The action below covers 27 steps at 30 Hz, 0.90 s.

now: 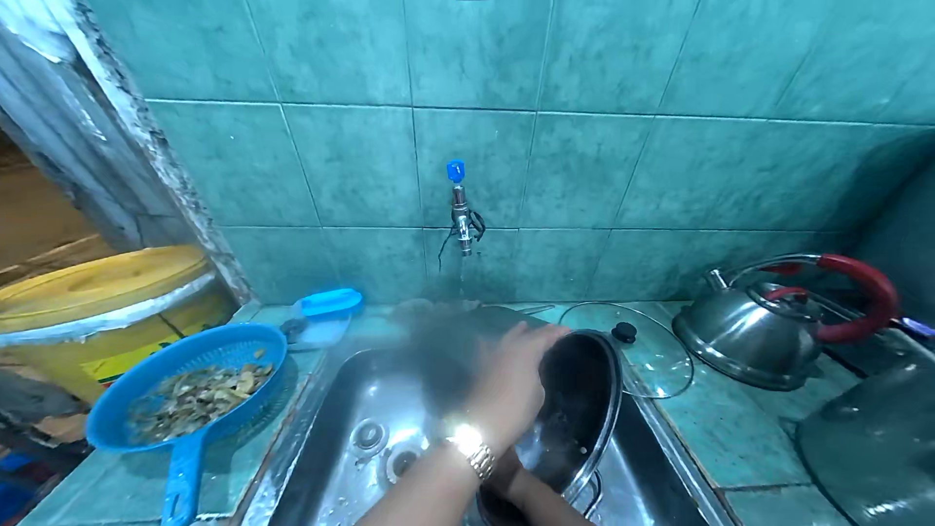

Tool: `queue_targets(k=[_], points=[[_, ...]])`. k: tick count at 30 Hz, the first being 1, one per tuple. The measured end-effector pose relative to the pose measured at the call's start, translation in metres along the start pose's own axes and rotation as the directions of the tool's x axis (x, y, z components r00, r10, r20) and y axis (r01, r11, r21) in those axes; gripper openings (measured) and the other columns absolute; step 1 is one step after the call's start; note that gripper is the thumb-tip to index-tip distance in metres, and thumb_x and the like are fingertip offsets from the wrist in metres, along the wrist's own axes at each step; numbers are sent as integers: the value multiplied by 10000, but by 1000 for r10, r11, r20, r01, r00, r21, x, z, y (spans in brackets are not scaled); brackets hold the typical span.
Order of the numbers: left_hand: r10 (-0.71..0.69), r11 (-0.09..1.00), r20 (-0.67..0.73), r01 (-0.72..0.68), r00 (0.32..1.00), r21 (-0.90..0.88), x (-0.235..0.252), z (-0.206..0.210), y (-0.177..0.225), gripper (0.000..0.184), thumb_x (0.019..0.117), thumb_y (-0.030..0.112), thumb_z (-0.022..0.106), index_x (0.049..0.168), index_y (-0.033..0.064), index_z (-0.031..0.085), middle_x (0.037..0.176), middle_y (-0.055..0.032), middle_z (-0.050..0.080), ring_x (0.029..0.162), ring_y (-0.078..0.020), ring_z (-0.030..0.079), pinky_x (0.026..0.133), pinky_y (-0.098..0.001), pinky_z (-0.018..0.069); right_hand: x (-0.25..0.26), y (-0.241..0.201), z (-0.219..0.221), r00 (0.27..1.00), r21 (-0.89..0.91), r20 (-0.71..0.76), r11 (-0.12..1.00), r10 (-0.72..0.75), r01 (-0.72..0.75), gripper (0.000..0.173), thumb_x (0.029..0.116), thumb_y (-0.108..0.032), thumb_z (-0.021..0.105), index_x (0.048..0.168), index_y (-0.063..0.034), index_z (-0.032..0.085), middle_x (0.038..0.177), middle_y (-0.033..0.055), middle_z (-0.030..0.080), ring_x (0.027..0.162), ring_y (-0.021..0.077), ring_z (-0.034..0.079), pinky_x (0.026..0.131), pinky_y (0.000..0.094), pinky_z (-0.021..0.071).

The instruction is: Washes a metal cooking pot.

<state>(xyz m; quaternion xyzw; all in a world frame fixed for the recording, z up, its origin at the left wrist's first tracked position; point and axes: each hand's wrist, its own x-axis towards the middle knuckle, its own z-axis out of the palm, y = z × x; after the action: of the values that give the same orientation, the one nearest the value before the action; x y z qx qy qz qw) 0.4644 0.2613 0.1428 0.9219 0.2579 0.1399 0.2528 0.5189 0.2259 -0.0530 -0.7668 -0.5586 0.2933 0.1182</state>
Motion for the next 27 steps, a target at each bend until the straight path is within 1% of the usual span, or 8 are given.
queue_targets(k=[4, 7, 9, 13, 17, 21, 23, 27], points=[[37, 999, 6, -37, 999, 24, 6, 2, 4, 688, 933, -99, 555, 1472, 330, 555, 1512, 70, 550, 1476, -294, 407, 1107, -711, 327, -24, 33, -26, 995, -59, 94, 998, 10, -5, 527, 1012, -251, 607, 1485, -41, 509, 1484, 250, 524, 1391, 416, 488, 1149, 623, 368], [88, 996, -58, -86, 994, 21, 10, -4, -8, 640, 904, -87, 604, 1416, 296, 616, 1386, -26, 645, 1298, -286, 584, 1029, -598, 476, -22, 56, -55, 993, -431, 46, 899, 108, -78, 486, 1029, -305, 552, 1467, -96, 543, 1582, 228, 414, 1495, 455, 314, 1211, 707, 136], [96, 995, -92, -96, 991, 10, 10, -3, -13, 613, 910, -81, 597, 1399, 288, 633, 1347, -42, 661, 1242, -275, 620, 1007, -563, 505, -28, 55, -52, 996, -444, -10, 892, 93, -88, 499, 1029, -311, 550, 1482, -103, 525, 1603, 232, 377, 1507, 470, 282, 1216, 710, 106], [73, 997, -106, -76, 992, -22, 7, -2, -10, 621, 904, -106, 595, 1397, 270, 638, 1377, -28, 654, 1288, -280, 597, 1063, -545, 477, -59, 1, -26, 989, 1, 15, 989, 149, -149, 550, 1041, -289, 509, 1546, -79, 458, 1626, 220, 346, 1474, 408, 373, 1201, 565, 320], [83, 996, -92, -84, 992, -4, 9, -7, -13, 640, 889, -95, 619, 1413, 273, 628, 1364, -59, 656, 1261, -305, 606, 1030, -577, 481, -91, -25, -14, 990, 501, -125, 857, -66, 120, 523, 1056, -251, 424, 1539, -52, 448, 1507, 314, 427, 1365, 437, 473, 1122, 581, 400], [126, 992, -96, -127, 987, -6, 8, -15, -23, 647, 866, -104, 626, 1395, 269, 643, 1294, -72, 694, 1164, -292, 664, 973, -551, 528, -99, 35, -26, 989, -76, -103, 992, -109, 101, 432, 1046, -187, 543, 1475, -138, 567, 1532, 247, 470, 1431, 431, 437, 1207, 581, 323], [155, 988, -93, -156, 984, 0, 7, -18, -27, 640, 858, -108, 627, 1384, 255, 653, 1257, -75, 710, 1130, -288, 681, 955, -547, 541, -98, 76, -64, 989, -454, -79, 888, -121, 73, 491, 1000, -104, 581, 1490, -120, 546, 1579, 265, 415, 1507, 479, 299, 1240, 683, 109], [145, 989, -96, -148, 985, -16, 4, -26, -29, 613, 872, -109, 627, 1390, 219, 647, 1247, -87, 716, 1116, -287, 693, 955, -536, 548, -87, 93, -114, 987, -674, -73, 737, -145, 58, 519, 972, 64, 499, 1480, -36, 529, 1646, 236, 320, 1567, 453, 144, 1243, 674, 47]])
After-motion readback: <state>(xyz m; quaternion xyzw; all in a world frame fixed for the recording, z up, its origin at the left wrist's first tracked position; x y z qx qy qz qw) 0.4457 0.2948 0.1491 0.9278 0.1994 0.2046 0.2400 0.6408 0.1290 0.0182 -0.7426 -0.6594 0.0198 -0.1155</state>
